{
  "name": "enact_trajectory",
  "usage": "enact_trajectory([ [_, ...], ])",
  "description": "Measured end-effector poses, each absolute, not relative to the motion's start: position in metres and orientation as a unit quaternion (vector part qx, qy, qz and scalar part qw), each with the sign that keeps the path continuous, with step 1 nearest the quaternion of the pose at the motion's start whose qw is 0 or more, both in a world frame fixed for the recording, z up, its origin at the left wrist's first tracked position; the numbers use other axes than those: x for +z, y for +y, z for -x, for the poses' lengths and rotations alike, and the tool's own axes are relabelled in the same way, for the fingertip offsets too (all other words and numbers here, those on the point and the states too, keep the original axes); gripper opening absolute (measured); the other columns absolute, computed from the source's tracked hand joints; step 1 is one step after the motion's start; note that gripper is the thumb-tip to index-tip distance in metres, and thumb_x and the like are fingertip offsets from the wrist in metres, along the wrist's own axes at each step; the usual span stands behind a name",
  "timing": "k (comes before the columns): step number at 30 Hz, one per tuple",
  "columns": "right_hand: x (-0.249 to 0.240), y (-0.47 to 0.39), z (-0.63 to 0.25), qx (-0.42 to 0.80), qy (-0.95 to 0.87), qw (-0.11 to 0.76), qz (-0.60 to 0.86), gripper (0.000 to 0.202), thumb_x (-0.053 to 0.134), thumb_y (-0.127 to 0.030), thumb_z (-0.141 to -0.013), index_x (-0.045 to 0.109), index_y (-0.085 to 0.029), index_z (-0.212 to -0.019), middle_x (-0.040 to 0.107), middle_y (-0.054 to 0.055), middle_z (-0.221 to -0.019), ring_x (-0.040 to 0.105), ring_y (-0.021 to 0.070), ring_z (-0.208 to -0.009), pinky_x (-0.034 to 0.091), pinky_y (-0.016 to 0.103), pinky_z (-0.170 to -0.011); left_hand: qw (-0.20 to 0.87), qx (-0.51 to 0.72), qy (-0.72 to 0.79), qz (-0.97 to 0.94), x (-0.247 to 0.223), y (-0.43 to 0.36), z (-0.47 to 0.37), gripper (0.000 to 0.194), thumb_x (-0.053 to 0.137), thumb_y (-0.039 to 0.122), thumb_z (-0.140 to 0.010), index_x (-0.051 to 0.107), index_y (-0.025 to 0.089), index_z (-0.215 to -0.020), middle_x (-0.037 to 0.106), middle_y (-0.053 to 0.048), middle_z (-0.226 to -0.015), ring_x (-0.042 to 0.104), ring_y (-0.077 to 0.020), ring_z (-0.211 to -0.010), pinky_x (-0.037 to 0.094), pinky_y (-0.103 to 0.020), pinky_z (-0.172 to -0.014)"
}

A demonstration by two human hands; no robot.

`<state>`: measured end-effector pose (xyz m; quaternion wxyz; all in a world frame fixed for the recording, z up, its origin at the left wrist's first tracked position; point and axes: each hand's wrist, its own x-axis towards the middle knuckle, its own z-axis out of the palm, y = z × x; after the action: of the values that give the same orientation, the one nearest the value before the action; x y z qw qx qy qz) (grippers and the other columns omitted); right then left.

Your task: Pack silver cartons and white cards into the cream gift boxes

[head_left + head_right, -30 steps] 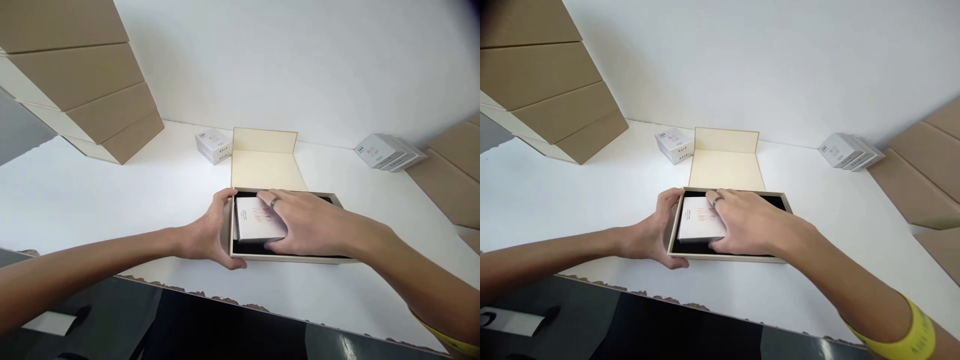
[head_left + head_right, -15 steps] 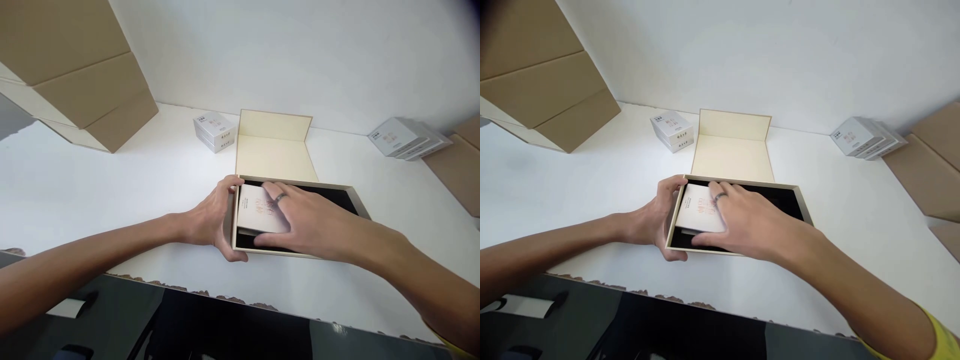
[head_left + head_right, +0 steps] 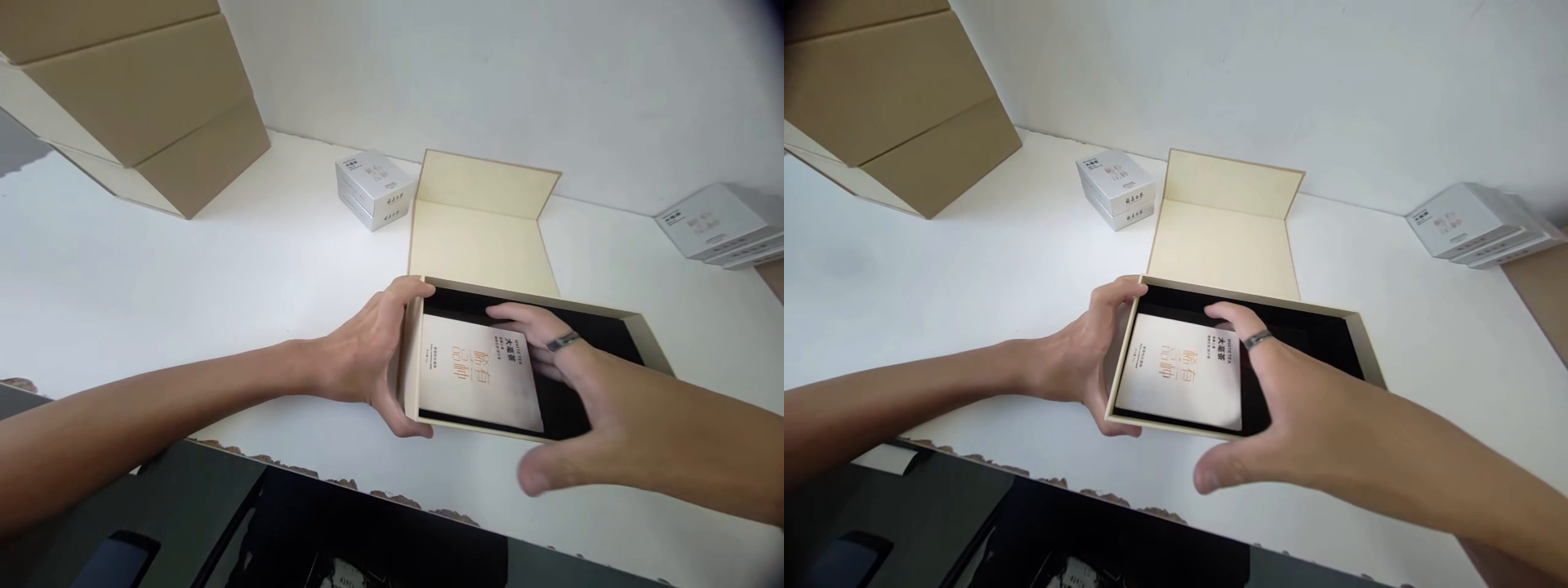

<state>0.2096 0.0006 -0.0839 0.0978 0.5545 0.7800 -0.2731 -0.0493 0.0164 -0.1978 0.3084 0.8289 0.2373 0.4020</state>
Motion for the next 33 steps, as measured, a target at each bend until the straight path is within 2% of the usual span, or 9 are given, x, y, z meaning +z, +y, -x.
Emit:
enact_trajectory([
  [7, -0.093, -0.008, -0.189, -0.265, 0.779, 0.084, -0.562, 0.078, 0.073, -0.051, -0.071, 0.033, -0.040, -0.137, 0.063, 0.002, -0.113, 0.067, 0.0236, -0.084, 0.059, 0.032, -0.057, 0.310, 0.414, 0.234, -0.823, -0.196, 0.015, 0.049, 0.128, 0.088, 0.056, -0.043, 0.007, 0.032, -0.139, 0.033, -0.014, -0.130, 0.046, -0.0351, -0.113, 0.046, -0.057, -0.096],
  [14, -0.093, -0.009, -0.196, -0.224, 0.805, 0.096, -0.542, 0.087, 0.069, -0.061, -0.074, 0.025, -0.038, -0.146, 0.044, 0.006, -0.147, 0.064, 0.0297, -0.107, 0.063, 0.039, -0.076, 0.299, 0.425, 0.233, -0.822, -0.196, 0.016, 0.048, 0.126, 0.087, 0.052, -0.043, 0.009, 0.029, -0.140, 0.036, -0.014, -0.125, 0.045, -0.0356, -0.115, 0.045, -0.057, -0.098],
  [17, -0.097, -0.010, -0.205, -0.224, 0.790, 0.102, -0.562, 0.097, 0.068, -0.066, -0.074, 0.013, -0.042, -0.150, 0.052, 0.007, -0.141, 0.064, 0.0328, -0.111, 0.063, 0.044, -0.081, 0.303, 0.420, 0.239, -0.821, -0.199, 0.016, 0.049, 0.127, 0.086, 0.054, -0.044, 0.008, 0.029, -0.141, 0.033, -0.015, -0.130, 0.044, -0.0375, -0.119, 0.045, -0.058, -0.099],
  [21, -0.081, -0.003, -0.221, -0.208, 0.803, 0.103, -0.549, 0.124, 0.084, -0.067, -0.046, 0.011, -0.058, -0.146, 0.061, 0.002, -0.130, 0.070, 0.0366, -0.090, 0.065, 0.048, -0.064, 0.302, 0.422, 0.246, -0.819, -0.202, 0.016, 0.050, 0.127, 0.084, 0.057, -0.044, 0.007, 0.030, -0.142, 0.032, -0.016, -0.134, 0.039, -0.0415, -0.127, 0.042, -0.060, -0.103],
  [24, -0.052, 0.026, -0.209, -0.130, 0.829, 0.037, -0.543, 0.113, 0.080, -0.079, -0.037, 0.028, -0.066, -0.137, 0.070, -0.003, -0.109, 0.070, 0.0386, -0.083, 0.063, 0.055, -0.063, 0.299, 0.416, 0.248, -0.822, -0.203, 0.016, 0.051, 0.126, 0.082, 0.060, -0.045, 0.007, 0.029, -0.141, 0.032, -0.017, -0.135, 0.038, -0.0425, -0.129, 0.041, -0.061, -0.104],
  [27, -0.030, 0.078, -0.150, -0.119, 0.832, 0.020, -0.542, 0.080, 0.061, -0.089, -0.056, 0.054, -0.049, -0.125, 0.071, 0.001, -0.108, 0.068, 0.0388, -0.093, 0.059, 0.059, -0.080, 0.296, 0.409, 0.253, -0.825, -0.201, 0.016, 0.052, 0.124, 0.082, 0.061, -0.045, 0.009, 0.027, -0.140, 0.032, -0.018, -0.137, 0.038, -0.0423, -0.129, 0.040, -0.061, -0.105],
  [28, -0.028, 0.097, -0.123, -0.121, 0.835, 0.039, -0.535, 0.080, 0.062, -0.084, -0.064, 0.052, -0.041, -0.131, 0.066, 0.005, -0.122, 0.066, 0.0398, -0.104, 0.056, 0.059, -0.089, 0.294, 0.409, 0.255, -0.825, -0.200, 0.017, 0.052, 0.124, 0.082, 0.061, -0.045, 0.010, 0.027, -0.140, 0.032, -0.019, -0.137, 0.038, -0.0424, -0.129, 0.040, -0.061, -0.105],
  [31, -0.034, 0.152, -0.044, -0.066, 0.832, 0.083, -0.545, 0.120, 0.076, -0.076, -0.056, 0.027, -0.023, -0.152, 0.037, 0.018, -0.153, 0.048, 0.0467, -0.128, 0.049, 0.060, -0.099, 0.295, 0.405, 0.261, -0.825, -0.199, 0.016, 0.052, 0.124, 0.081, 0.061, -0.045, 0.010, 0.024, -0.139, 0.033, -0.020, -0.136, 0.039, -0.0436, -0.129, 0.041, -0.062, -0.104],
  [33, -0.043, 0.181, -0.006, -0.074, 0.810, 0.112, -0.571, 0.122, 0.073, -0.071, -0.067, 0.011, -0.016, -0.156, 0.030, 0.024, -0.154, 0.042, 0.0468, -0.132, 0.048, 0.058, -0.098, 0.301, 0.401, 0.266, -0.824, -0.199, 0.016, 0.052, 0.125, 0.081, 0.062, -0.045, 0.012, 0.023, -0.140, 0.034, -0.021, -0.137, 0.038, -0.0443, -0.130, 0.041, -0.062, -0.104],
])
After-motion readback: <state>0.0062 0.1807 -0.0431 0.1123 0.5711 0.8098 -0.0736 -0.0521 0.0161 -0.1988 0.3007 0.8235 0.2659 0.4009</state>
